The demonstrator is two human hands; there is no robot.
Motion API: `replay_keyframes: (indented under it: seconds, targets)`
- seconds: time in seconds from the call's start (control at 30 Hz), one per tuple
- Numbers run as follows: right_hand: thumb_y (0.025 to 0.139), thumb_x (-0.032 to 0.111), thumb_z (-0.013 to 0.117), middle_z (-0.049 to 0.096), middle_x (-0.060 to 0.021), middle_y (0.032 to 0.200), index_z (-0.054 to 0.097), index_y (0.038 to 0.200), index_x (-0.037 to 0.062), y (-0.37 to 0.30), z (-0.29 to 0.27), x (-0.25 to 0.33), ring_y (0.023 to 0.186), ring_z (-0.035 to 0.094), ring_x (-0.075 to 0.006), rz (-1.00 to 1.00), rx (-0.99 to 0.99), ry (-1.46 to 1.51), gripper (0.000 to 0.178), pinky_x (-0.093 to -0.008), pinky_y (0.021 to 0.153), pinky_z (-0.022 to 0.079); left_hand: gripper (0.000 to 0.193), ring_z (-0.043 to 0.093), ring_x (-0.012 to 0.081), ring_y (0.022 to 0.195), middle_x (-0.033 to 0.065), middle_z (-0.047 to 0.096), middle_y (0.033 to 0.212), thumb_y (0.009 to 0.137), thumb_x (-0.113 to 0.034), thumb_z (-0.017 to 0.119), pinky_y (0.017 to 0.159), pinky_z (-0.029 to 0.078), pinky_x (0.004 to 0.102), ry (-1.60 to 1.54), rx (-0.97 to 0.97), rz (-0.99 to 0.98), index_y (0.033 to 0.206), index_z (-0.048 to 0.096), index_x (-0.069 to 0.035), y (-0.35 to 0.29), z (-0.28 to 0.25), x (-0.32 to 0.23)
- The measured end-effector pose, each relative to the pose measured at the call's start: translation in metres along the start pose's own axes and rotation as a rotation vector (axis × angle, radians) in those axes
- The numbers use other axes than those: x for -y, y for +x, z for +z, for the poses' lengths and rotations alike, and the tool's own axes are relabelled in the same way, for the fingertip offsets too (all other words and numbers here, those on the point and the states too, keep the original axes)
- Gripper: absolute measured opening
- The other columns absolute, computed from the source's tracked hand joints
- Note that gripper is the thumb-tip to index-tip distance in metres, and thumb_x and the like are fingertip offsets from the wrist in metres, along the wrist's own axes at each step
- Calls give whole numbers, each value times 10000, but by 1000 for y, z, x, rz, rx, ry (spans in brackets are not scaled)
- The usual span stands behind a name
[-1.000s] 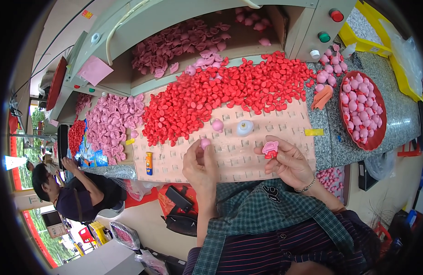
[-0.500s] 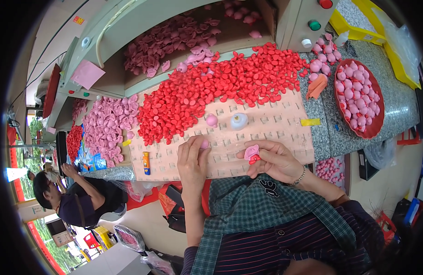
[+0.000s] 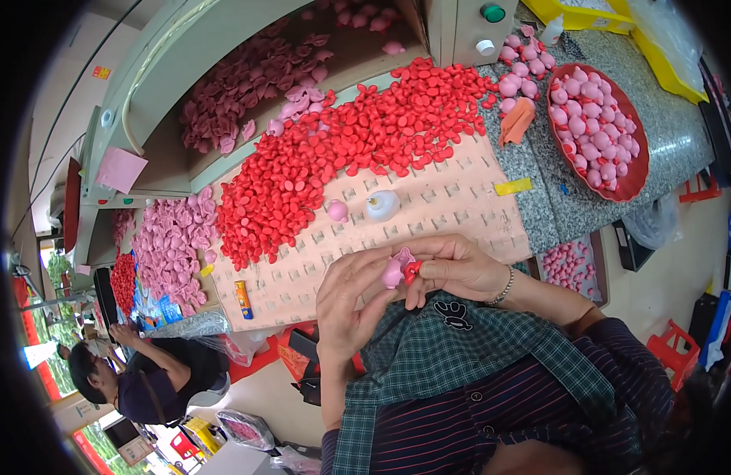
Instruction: Manually joining two halves of small pink plastic toy components together at a factory workstation.
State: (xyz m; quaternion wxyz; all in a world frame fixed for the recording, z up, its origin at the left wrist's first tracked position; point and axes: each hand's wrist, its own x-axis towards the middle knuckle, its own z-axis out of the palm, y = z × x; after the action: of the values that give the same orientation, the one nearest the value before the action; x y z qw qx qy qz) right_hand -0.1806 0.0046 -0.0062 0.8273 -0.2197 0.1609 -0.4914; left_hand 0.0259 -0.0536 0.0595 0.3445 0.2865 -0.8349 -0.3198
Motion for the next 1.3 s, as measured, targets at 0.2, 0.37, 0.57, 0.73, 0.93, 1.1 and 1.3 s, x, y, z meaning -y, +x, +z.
replay_keyframes:
  seconds: [0.2,0.37,0.57,0.73,0.93,1.1,1.3]
  targets:
    - [1031,113,489,651,-175,1151,383,1449,-61,3,4,-5,956,700,-243,-22,-13,11,465,-355,823,572,420,645,348,1066,171,687,1141,738,6,762,902,518,420,22,96,26,1144,656,-9,11,-4,-4]
    - [1014,73,520,655,-146,1122,451,1401,-37,5,4,-7,930,697,-232,-4,-21,48,408,-372,896,574,390,641,347,1078,159,688,1147,752,12,746,909,521,416,35,152,41,1133,670,-12,15,-6,-5]
    - [1017,78,518,669,-152,1054,458,1379,-53,5,6,-5,909,700,-243,-7,16,27,390,-348,832,576,352,633,338,1097,145,692,1149,750,16,743,914,524,403,7,202,-18,1097,691,-9,17,-12,-7]
    - [1024,86,508,674,-162,1010,457,1382,-53,6,7,-8,903,700,-253,-33,20,46,387,-331,778,567,350,632,324,1101,139,697,1141,742,7,753,908,525,390,-10,203,-69,1088,702,-8,18,-13,-11]
    - [1019,78,512,672,-157,1040,466,1398,-27,8,3,-12,855,702,-264,-50,37,83,396,-315,699,552,329,639,321,1085,134,703,1125,730,-12,767,896,530,385,24,184,-68,1055,716,-1,21,-14,-16]
    - [1014,93,522,669,-143,1082,480,1400,-13,9,-3,-20,820,702,-258,-61,78,130,403,-303,662,545,363,636,325,1093,165,699,1117,719,68,740,906,517,389,35,282,-20,1076,705,16,26,-23,-16]
    - [1007,54,521,680,-184,974,491,1380,-11,11,0,-18,845,713,-300,-18,29,213,380,-305,674,552,369,634,324,1084,163,699,1116,712,53,749,899,513,382,25,267,-53,1076,707,14,28,-23,-18]
